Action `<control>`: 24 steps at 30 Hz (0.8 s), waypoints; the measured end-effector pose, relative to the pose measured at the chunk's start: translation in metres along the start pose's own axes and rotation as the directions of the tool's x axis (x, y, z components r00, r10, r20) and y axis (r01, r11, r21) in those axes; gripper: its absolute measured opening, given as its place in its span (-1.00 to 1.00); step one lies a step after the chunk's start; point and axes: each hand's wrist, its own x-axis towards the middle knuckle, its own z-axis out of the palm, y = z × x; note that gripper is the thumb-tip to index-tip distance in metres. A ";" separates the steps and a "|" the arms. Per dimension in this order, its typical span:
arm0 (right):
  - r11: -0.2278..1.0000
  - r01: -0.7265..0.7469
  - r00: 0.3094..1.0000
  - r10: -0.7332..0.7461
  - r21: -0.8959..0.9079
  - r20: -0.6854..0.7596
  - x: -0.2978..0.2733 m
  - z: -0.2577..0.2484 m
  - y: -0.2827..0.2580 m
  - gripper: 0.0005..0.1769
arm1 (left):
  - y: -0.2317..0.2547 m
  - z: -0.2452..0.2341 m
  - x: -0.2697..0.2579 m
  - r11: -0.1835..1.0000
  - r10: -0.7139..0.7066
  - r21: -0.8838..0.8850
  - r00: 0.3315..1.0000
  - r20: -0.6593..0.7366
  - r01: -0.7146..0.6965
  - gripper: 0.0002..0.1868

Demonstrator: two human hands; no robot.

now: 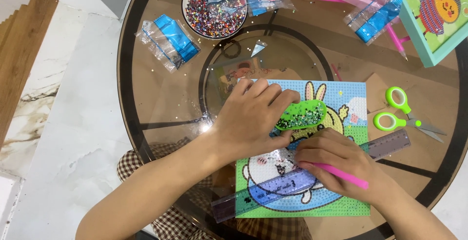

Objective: A person is performing diamond painting by using a specialized pen tool to pick up small beads and place them onto a sticky canvas, using a ruler to align the rows.

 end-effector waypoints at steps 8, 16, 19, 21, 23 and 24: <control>0.994 -0.083 0.996 0.086 0.067 -0.034 -0.003 0.001 0.001 -0.85 | 0.000 0.002 -0.001 0.998 0.002 0.058 1.000 -0.001 -0.002 -0.53; 0.990 -0.108 0.994 0.107 0.088 0.010 0.007 -0.001 -0.004 -0.85 | 0.000 0.001 -0.001 0.997 0.007 0.071 1.000 0.009 -0.008 -0.53; 0.991 -0.099 0.995 0.098 0.086 0.019 0.008 -0.002 -0.005 -0.86 | 0.000 0.001 -0.001 0.997 0.001 0.077 1.000 0.028 -0.003 -0.52; 0.995 -0.089 0.995 0.087 0.054 0.040 0.008 -0.002 -0.004 -0.86 | 0.000 0.002 -0.001 0.995 0.011 0.095 1.000 0.004 -0.011 -0.52; 0.998 -0.055 0.998 0.054 0.027 0.032 0.011 -0.001 -0.006 -0.88 | -0.001 0.002 -0.001 0.996 0.013 0.092 1.000 -0.010 -0.012 -0.52; 1.000 -0.020 1.000 0.020 -0.003 0.021 0.013 -0.001 -0.007 -0.90 | -0.001 0.002 -0.001 0.996 0.019 0.090 1.000 -0.023 -0.017 -0.52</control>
